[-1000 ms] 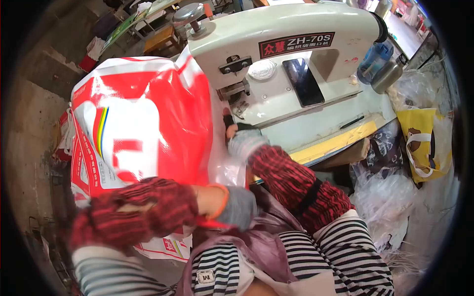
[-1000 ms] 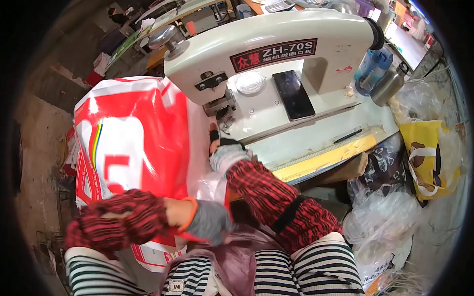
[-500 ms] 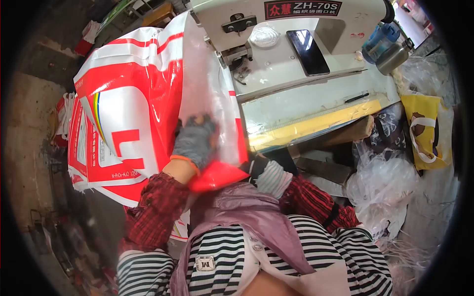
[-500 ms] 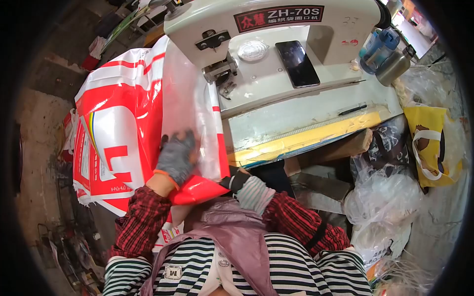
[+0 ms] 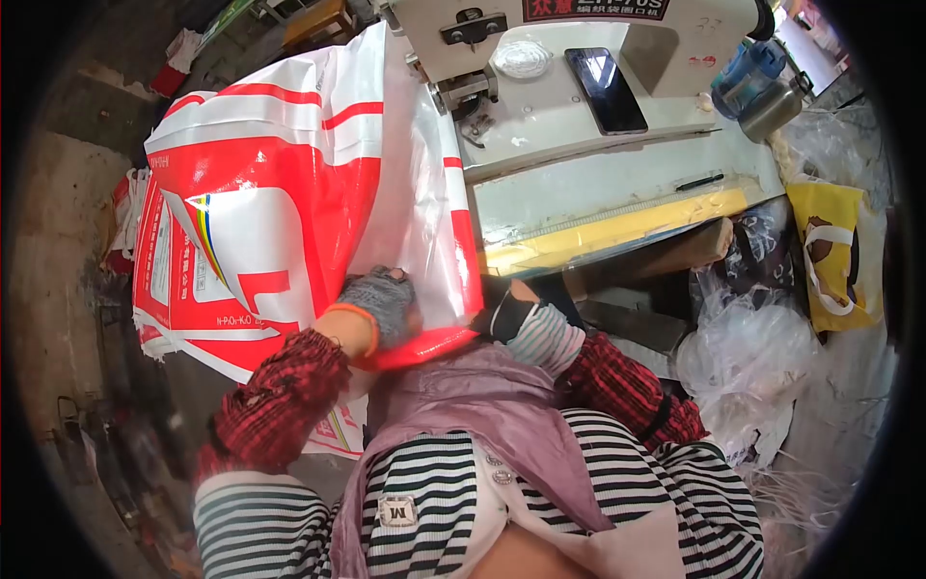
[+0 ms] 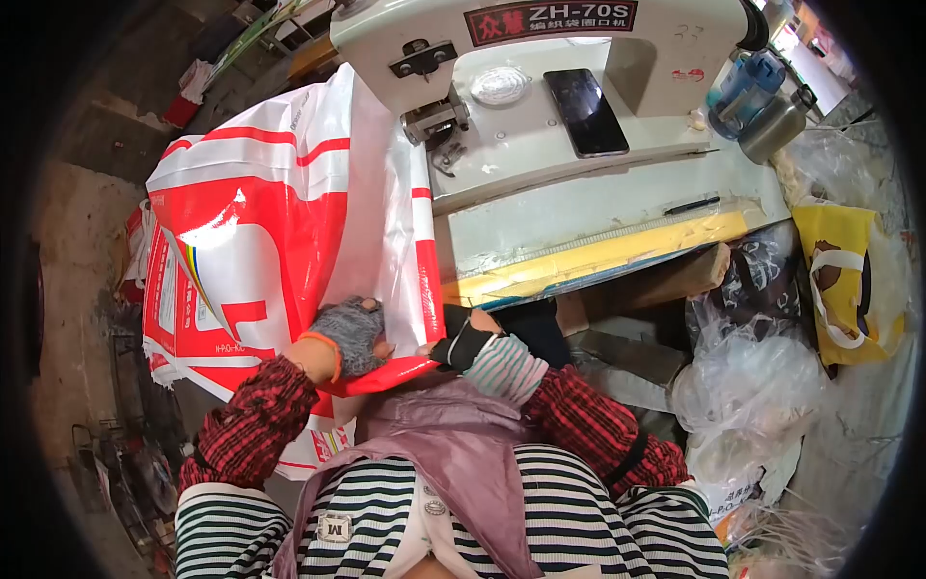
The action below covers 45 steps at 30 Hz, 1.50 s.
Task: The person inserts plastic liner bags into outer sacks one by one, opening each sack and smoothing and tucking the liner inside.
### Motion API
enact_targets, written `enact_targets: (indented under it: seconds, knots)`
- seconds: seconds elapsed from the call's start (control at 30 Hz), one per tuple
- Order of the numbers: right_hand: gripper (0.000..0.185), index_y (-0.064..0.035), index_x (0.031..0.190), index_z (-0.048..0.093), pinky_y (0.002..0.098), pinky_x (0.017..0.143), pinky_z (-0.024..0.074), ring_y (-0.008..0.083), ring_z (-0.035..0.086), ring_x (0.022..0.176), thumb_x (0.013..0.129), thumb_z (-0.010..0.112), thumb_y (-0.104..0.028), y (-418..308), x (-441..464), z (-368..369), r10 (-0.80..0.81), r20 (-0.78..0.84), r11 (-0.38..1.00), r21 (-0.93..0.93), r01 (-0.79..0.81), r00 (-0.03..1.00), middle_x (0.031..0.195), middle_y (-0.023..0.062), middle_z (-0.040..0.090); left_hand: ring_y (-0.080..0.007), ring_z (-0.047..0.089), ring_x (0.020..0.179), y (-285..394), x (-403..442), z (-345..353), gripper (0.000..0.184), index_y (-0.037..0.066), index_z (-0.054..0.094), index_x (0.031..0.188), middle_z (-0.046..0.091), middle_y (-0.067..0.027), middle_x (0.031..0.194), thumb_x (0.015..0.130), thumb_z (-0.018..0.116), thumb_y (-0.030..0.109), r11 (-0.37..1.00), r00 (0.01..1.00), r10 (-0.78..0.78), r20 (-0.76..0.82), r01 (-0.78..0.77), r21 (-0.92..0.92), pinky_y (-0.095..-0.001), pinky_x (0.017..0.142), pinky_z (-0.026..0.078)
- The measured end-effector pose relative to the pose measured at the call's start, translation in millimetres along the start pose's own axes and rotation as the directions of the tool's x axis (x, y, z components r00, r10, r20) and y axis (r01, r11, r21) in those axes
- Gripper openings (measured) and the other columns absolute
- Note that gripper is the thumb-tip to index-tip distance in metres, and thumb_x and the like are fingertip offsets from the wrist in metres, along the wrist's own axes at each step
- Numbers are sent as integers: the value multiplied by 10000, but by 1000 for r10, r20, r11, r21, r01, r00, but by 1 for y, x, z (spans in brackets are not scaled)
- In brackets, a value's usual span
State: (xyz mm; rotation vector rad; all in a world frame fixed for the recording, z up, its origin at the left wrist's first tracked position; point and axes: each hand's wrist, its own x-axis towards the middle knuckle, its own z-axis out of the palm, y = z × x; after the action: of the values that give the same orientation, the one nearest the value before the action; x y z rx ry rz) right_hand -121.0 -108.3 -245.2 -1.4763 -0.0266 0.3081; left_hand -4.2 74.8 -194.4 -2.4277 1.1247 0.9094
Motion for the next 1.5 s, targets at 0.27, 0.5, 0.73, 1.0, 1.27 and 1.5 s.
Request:
enact_targets:
  seconds: [0.27, 0.5, 0.73, 1.0, 1.27, 1.5]
  knots:
    - [381, 16, 1172, 529, 306, 855, 444, 152, 554, 953, 825, 590, -129, 13, -3, -3, 75, -43, 996, -39, -77, 996, 1049, 91, 610, -326, 540, 927, 21, -20, -19, 436, 23, 548, 987, 540, -144, 968, 656, 694, 266, 995, 778, -22, -628, -41, -85, -428, 788, 462]
    - [427, -10, 1129, 544, 294, 770, 482, 171, 604, 846, 764, 690, -175, 27, 0, 1, -57, -106, 990, 123, 70, 993, 957, 99, 640, -305, 553, 867, 38, -5, -38, 331, 40, 545, 828, 548, -121, 838, 656, 722, 261, 975, 786, -4, -618, -134, -176, -406, 695, 460]
    - [409, 5, 1158, 507, 281, 852, 437, 146, 542, 947, 765, 616, -13, 2, -15, -4, -7, -90, 1000, 11, 8, 996, 1065, 68, 586, -273, 581, 624, 55, 36, -7, 207, 31, 508, 763, 578, -118, 717, 692, 693, 89, 770, 790, -363, -495, -46, -637, -363, 571, 468]
    - [463, -46, 1131, 550, 373, 870, 461, 277, 586, 982, 690, 683, -91, 63, 18, -41, -53, -122, 930, 356, 94, 991, 1042, 122, 618, -226, 609, 682, 55, 30, 8, 196, -28, 546, 935, 594, -126, 740, 806, 632, 92, 750, 822, -35, -569, -354, -558, -314, 604, 483]
    - [372, -90, 1102, 589, 337, 801, 462, 270, 592, 890, 756, 619, -225, 49, 18, -21, -309, -88, 905, -333, 265, 947, 962, 112, 628, -371, 594, 778, 66, -16, -63, 418, 34, 611, 885, 614, -179, 782, 836, 513, 438, 818, 828, 560, -4, -554, -156, -436, 693, 467]
    - [255, -58, 924, 583, 420, 713, 455, 376, 573, 791, 793, 588, -276, 23, 52, -23, -12, -362, 946, -305, -107, 932, 793, 184, 610, -307, 646, 701, 89, -13, -70, 201, 68, 674, 835, 660, -120, 762, 696, 551, 150, 814, 841, 488, 233, -535, 227, -419, 571, 494]
